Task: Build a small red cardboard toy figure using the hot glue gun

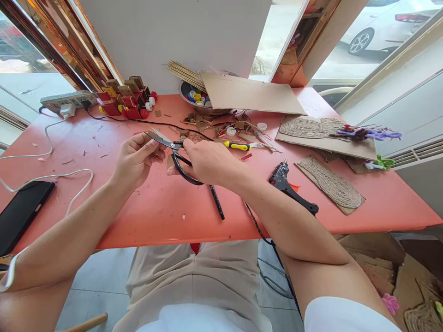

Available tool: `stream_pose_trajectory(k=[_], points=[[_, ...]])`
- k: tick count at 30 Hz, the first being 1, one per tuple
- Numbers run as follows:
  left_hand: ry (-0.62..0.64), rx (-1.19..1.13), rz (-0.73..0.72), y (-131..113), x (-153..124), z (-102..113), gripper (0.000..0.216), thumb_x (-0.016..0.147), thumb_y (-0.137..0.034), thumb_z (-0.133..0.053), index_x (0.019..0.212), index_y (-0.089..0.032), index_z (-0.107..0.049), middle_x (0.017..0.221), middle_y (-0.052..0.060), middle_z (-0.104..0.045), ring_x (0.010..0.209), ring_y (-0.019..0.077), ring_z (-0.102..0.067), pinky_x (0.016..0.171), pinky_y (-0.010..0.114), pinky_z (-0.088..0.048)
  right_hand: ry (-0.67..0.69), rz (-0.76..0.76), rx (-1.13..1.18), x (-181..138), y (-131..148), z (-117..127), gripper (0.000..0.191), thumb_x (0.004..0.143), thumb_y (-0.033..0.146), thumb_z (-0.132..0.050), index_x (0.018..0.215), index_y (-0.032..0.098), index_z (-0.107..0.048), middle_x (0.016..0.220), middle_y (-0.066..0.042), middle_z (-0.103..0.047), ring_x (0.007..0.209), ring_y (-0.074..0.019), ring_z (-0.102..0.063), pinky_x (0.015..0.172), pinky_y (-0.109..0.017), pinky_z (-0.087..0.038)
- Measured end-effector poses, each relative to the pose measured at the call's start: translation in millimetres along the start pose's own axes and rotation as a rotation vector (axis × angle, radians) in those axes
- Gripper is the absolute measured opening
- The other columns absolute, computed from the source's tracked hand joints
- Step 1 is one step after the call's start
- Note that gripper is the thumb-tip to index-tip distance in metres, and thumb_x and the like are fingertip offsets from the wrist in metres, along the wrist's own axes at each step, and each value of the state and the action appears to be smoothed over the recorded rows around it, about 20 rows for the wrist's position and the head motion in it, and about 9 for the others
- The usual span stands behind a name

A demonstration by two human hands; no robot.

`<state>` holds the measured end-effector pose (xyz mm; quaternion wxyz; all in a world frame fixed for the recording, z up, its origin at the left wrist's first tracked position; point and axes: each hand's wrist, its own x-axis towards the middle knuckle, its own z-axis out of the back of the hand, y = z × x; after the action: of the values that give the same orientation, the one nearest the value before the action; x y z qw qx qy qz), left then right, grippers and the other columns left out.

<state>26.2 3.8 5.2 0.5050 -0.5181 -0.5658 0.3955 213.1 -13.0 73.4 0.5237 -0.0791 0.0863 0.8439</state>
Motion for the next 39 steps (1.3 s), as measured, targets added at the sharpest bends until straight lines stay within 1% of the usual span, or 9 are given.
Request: stream_pose_trajectory(k=[4, 11, 17, 20, 23, 26, 29, 34, 39], points=[[-0.005, -0.024, 0.001, -1.8, -0.1, -1.0, 0.047, 0.057, -0.053, -0.103, 0.068, -0.021, -0.071, 0.066, -0.001, -0.069, 0.054, 0.0111, -0.065, 0.047, 0.02, -0.052, 0.013, -0.011, 0.002, 1.3, 2.0, -1.2, 0.049, 0.114, 0.053, -0.045, 0.132, 0.011, -0.061, 0.119, -0.026, -0.079, 0.115, -0.041, -0.076, 0.072, -0.034, -0.039], [-0.014, 0.002, -0.018, -1.5, 0.3, -0.5, 0.042, 0.06, -0.05, -0.1, 0.068, -0.021, -0.071, 0.07, 0.002, -0.075, 0.053, 0.0113, -0.064, 0.048, 0.022, -0.053, 0.027, -0.059, 0.006, 2.6, 7.1, -0.7, 0.044, 0.115, 0.044, -0.043, 0.138, 0.011, -0.061, 0.118, -0.027, -0.079, 0.116, -0.0424, -0.076, 0.072, -0.035, -0.038], [-0.019, 0.022, -0.025, -1.2, 0.6, 0.9, 0.04, 0.062, -0.05, -0.098, 0.068, -0.021, -0.07, 0.071, 0.002, -0.075, 0.054, 0.0113, -0.064, 0.048, 0.022, -0.052, -0.006, -0.077, 0.021, 5.1, 7.9, -3.6, 0.048, 0.115, 0.045, -0.043, 0.137, 0.009, -0.065, 0.117, -0.029, -0.079, 0.115, -0.0432, -0.077, 0.075, -0.037, -0.043], [-0.021, 0.028, -0.008, -2.0, 0.3, 0.3, 0.039, 0.062, -0.049, -0.097, 0.069, -0.021, -0.07, 0.071, 0.002, -0.075, 0.054, 0.011, -0.063, 0.048, 0.022, -0.052, -0.009, -0.1, 0.055, 8.3, 7.3, -5.3, 0.05, 0.114, 0.047, -0.042, 0.133, 0.011, -0.071, 0.114, -0.027, -0.081, 0.112, -0.0418, -0.078, 0.077, -0.037, -0.047], [-0.013, 0.0, 0.019, -3.2, -1.3, -2.3, 0.041, 0.061, -0.049, -0.098, 0.068, -0.021, -0.069, 0.07, 0.001, -0.074, 0.054, 0.0104, -0.062, 0.049, 0.022, -0.052, -0.056, -0.152, 0.104, 12.1, 1.0, -3.6, 0.046, 0.114, 0.042, -0.044, 0.132, 0.012, -0.074, 0.116, -0.026, -0.081, 0.113, -0.0402, -0.078, 0.081, -0.037, -0.051], [0.009, -0.019, 0.049, -3.8, -3.2, -4.2, 0.044, 0.06, -0.051, -0.1, 0.066, -0.021, -0.069, 0.071, 0.001, -0.073, 0.058, 0.011, -0.065, 0.053, 0.022, -0.054, -0.099, -0.265, 0.105, 15.5, -12.5, 0.2, 0.043, 0.111, 0.038, -0.049, 0.127, 0.012, -0.079, 0.119, -0.025, -0.08, 0.114, -0.0394, -0.077, 0.084, -0.038, -0.055], [0.01, -0.01, 0.08, -2.9, -3.8, -3.8, 0.043, 0.058, -0.052, -0.101, 0.066, -0.021, -0.072, 0.072, 0.001, -0.073, 0.064, 0.0122, -0.067, 0.059, 0.022, -0.057, -0.063, -0.372, 0.026, 18.3, -26.7, 1.6, 0.041, 0.106, 0.036, -0.056, 0.125, 0.009, -0.081, 0.122, -0.028, -0.079, 0.114, -0.0398, -0.077, 0.086, -0.04, -0.059], [-0.023, 0.02, 0.075, 1.7, -2.1, -3.2, 0.036, 0.053, -0.046, -0.102, 0.07, -0.022, -0.08, 0.072, 0.001, -0.075, 0.065, 0.0122, -0.064, 0.065, 0.026, -0.058, -0.029, -0.378, -0.095, 21.0, -36.3, -4.0, 0.041, 0.101, 0.033, -0.065, 0.13, 0.008, -0.08, 0.121, -0.027, -0.08, 0.115, -0.0386, -0.078, 0.088, -0.039, -0.061], [-0.063, 0.038, 0.045, 6.1, -1.2, -4.5, 0.037, 0.053, -0.044, -0.1, 0.077, -0.021, -0.082, 0.079, 0.003, -0.08, 0.075, 0.0183, -0.072, 0.072, 0.032, -0.063, 0.023, -0.393, -0.126, 16.9, -34.8, -4.0, 0.036, 0.098, 0.024, -0.068, 0.129, 0.009, -0.079, 0.126, -0.027, -0.079, 0.121, -0.038, -0.077, 0.091, -0.037, -0.059]])
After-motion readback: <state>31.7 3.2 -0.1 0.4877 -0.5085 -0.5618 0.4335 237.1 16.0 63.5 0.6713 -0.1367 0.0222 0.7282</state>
